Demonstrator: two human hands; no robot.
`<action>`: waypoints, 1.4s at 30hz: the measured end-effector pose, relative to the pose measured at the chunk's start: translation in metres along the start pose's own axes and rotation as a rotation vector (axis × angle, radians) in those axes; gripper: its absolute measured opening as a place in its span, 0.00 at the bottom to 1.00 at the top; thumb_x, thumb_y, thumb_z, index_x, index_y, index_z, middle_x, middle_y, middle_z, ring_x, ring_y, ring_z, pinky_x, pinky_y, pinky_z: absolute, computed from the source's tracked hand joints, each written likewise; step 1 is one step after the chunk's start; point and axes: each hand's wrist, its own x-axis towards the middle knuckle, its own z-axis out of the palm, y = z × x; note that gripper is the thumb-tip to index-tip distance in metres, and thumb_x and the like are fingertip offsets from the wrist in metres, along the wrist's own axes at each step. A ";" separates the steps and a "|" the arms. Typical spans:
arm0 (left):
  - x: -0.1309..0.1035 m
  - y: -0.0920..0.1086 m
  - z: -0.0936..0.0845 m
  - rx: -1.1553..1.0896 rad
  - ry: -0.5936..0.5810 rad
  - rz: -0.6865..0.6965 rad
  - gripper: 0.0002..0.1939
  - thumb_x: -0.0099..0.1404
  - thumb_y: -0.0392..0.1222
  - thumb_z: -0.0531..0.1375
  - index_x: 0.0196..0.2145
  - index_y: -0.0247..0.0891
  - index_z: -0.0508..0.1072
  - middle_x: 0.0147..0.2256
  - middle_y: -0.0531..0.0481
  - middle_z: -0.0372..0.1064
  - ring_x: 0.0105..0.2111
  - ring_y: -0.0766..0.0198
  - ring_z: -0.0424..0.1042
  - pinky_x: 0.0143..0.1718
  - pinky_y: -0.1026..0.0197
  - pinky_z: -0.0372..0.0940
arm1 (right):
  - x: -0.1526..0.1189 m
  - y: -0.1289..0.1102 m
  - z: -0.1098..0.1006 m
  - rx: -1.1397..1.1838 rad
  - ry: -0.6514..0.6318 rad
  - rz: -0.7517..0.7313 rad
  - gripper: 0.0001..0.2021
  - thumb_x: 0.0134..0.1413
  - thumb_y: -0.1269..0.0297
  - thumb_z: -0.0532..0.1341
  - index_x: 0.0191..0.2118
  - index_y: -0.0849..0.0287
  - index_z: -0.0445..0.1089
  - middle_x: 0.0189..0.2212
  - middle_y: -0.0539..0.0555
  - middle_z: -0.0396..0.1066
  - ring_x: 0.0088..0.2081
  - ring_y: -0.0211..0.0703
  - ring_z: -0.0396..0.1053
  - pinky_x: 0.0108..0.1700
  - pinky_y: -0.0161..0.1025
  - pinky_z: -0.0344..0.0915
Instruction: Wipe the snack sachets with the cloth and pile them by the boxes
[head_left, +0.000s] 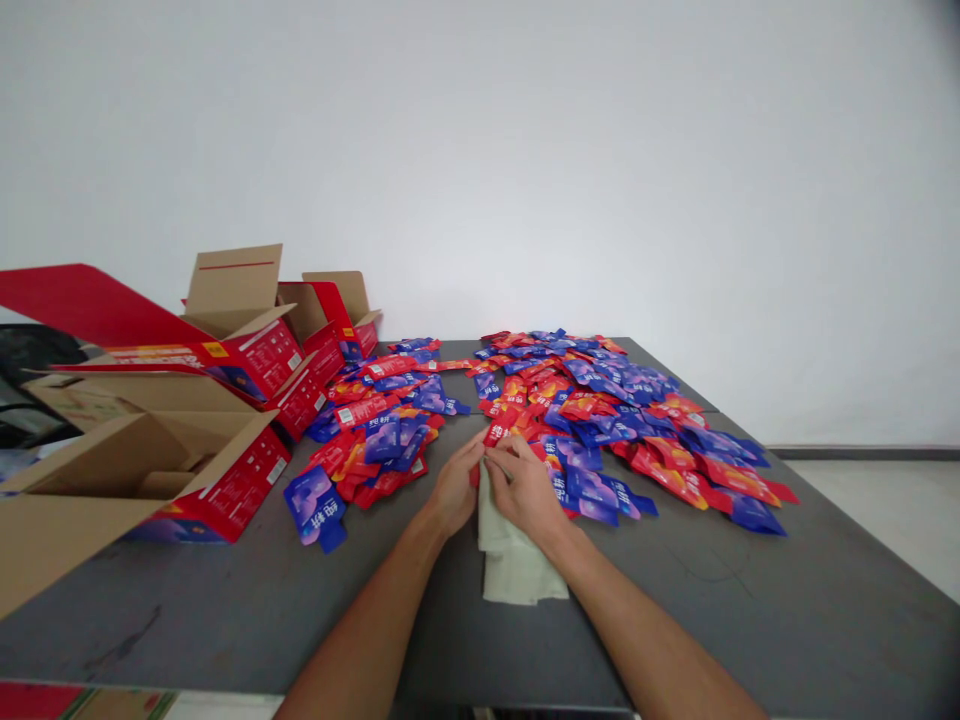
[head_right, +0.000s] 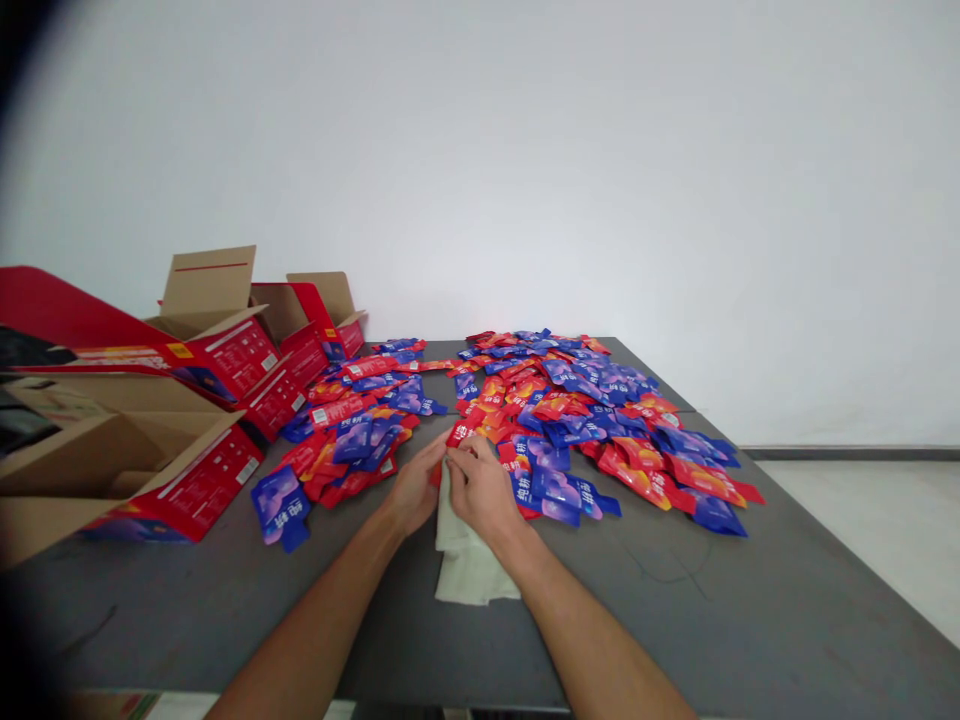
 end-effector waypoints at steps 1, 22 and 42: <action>0.000 -0.001 0.000 0.013 0.016 0.033 0.22 0.62 0.43 0.62 0.54 0.36 0.74 0.52 0.42 0.74 0.55 0.52 0.70 0.59 0.52 0.59 | -0.001 -0.002 0.001 0.001 -0.027 -0.005 0.11 0.64 0.69 0.54 0.40 0.57 0.74 0.39 0.55 0.67 0.40 0.41 0.68 0.44 0.36 0.67; -0.035 0.071 -0.068 1.640 0.665 0.461 0.28 0.63 0.39 0.55 0.62 0.37 0.63 0.60 0.37 0.61 0.61 0.47 0.60 0.61 0.43 0.55 | 0.004 -0.031 0.001 -0.252 -0.188 0.080 0.12 0.62 0.68 0.56 0.45 0.55 0.77 0.44 0.56 0.71 0.44 0.41 0.70 0.50 0.34 0.65; -0.011 0.002 -0.016 1.420 0.179 0.452 0.24 0.59 0.34 0.56 0.54 0.37 0.73 0.58 0.36 0.66 0.62 0.46 0.59 0.65 0.42 0.47 | -0.028 -0.002 -0.049 -0.436 -0.106 0.324 0.12 0.60 0.69 0.56 0.40 0.59 0.78 0.38 0.59 0.75 0.40 0.45 0.73 0.46 0.36 0.65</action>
